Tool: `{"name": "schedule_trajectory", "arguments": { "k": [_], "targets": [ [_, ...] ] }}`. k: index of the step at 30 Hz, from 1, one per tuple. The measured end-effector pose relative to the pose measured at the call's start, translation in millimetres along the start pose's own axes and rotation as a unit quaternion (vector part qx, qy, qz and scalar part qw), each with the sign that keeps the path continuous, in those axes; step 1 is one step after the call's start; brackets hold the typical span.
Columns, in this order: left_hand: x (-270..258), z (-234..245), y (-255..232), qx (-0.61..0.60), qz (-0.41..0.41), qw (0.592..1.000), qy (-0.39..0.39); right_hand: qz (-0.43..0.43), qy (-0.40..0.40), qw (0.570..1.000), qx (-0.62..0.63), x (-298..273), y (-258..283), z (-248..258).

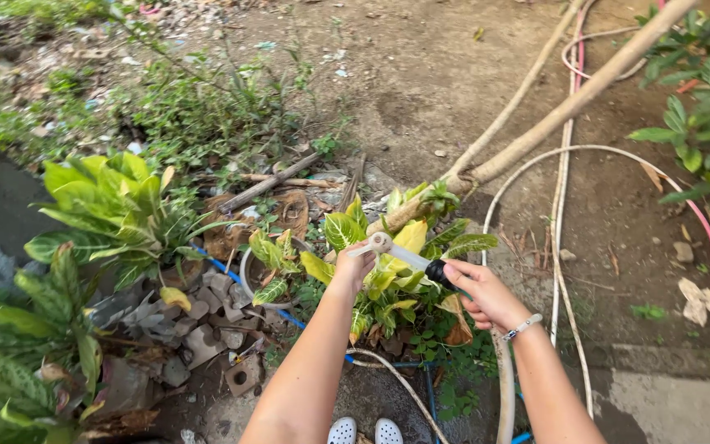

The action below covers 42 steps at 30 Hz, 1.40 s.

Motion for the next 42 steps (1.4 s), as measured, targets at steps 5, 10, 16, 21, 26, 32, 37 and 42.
{"name": "schedule_trajectory", "arguments": {
  "k": [5, 10, 16, 21, 26, 32, 37, 42],
  "targets": [
    [0, 39, -22, -0.018, -0.027, 0.999, -0.012, 0.005, 0.049, 0.999, -0.008, 16, 19, -25],
    [-7, 84, -54, 0.013, -0.068, 0.996, -0.053, 0.033, 0.119, 0.992, -0.037, 37, 48, -59],
    [-28, 138, -83, -0.040, -0.102, 0.981, -0.157, 0.044, 0.183, 0.981, -0.054, 54, 73, -100],
    [-54, 159, -107, -0.015, -0.172, 0.979, -0.111, 0.062, 0.204, 0.975, -0.063, 62, 80, -129],
    [-46, 182, -132, -0.028, -0.167, 0.975, -0.142, 0.065, 0.184, 0.979, -0.060, 69, 91, -156],
    [-46, 203, -162, 0.010, -0.146, 0.984, -0.103, 0.080, 0.157, 0.983, -0.056, 79, 95, -194],
    [-27, 238, -184, 0.024, -0.176, 0.982, -0.058, 0.080, 0.134, 0.986, -0.065, 88, 98, -236],
    [-35, 247, -179, -0.051, -0.156, 0.986, -0.043, 0.099, 0.102, 0.988, -0.058, 95, 93, -248]
  ]
}}
Point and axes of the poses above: each hand's wrist, its own x-axis towards the middle knuckle, its own z-axis out of the back of the hand, y = z × x, the point moved 2 cm from there along x, towards the middle knuckle, and after that the axes turned 6 degrees about z, right-handed, at the moved point
